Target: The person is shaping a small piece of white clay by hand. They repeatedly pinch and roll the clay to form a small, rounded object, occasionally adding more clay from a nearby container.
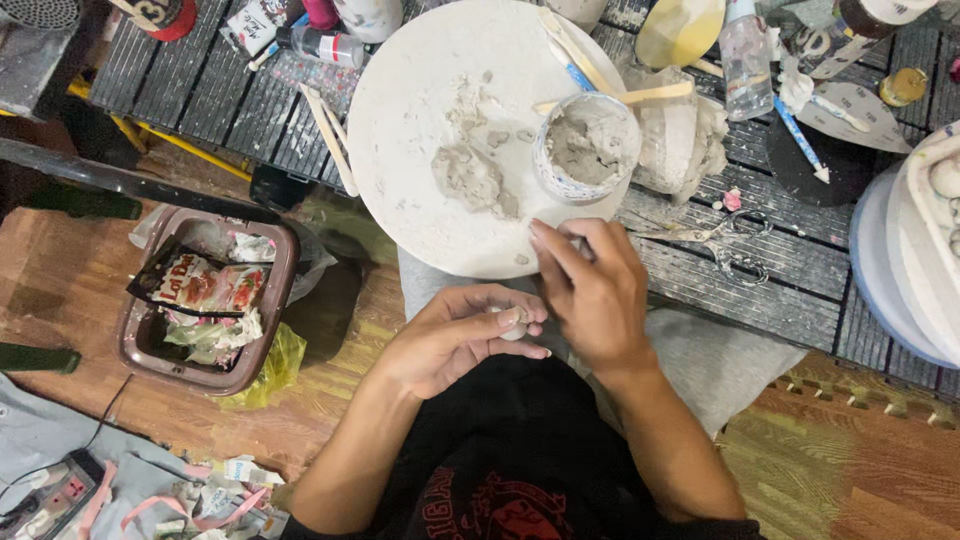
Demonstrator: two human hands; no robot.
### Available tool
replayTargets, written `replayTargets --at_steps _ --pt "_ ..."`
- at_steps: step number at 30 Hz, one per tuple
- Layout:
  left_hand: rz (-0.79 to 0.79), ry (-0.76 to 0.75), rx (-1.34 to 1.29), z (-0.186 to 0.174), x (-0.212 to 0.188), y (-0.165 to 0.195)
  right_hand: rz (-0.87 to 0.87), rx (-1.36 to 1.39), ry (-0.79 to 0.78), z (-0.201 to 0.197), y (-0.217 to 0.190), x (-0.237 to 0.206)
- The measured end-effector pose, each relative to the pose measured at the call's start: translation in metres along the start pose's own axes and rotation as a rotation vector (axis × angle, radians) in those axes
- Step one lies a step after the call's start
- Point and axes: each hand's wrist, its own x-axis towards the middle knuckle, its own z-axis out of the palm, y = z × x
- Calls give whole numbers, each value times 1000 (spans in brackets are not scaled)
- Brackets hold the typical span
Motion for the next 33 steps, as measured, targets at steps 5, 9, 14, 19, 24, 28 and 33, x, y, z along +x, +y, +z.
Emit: replayTargets --at_steps 5,9,14,19,24,28,33 --pt "4 38 -44 -2 -2 0 -83 -138 -69 -6 -2 -2" --pt "-4 66 -22 -2 -1 0 -84 -118 -110 -11 -1 0" --pt "9 23 -12 -1 2 -2 -46 -70 -56 -16 4 -1" --pt "4 12 -12 -2 4 -5 -13 -15 9 -15 15 -3" --pt "-3 -1 -4 -2 6 -6 96 100 103 -10 21 -5" --pt "9 -22 20 1 8 -4 131 447 51 -26 28 -13" --pt "6 13 226 8 10 -2 -65 694 -265 -43 32 -25"
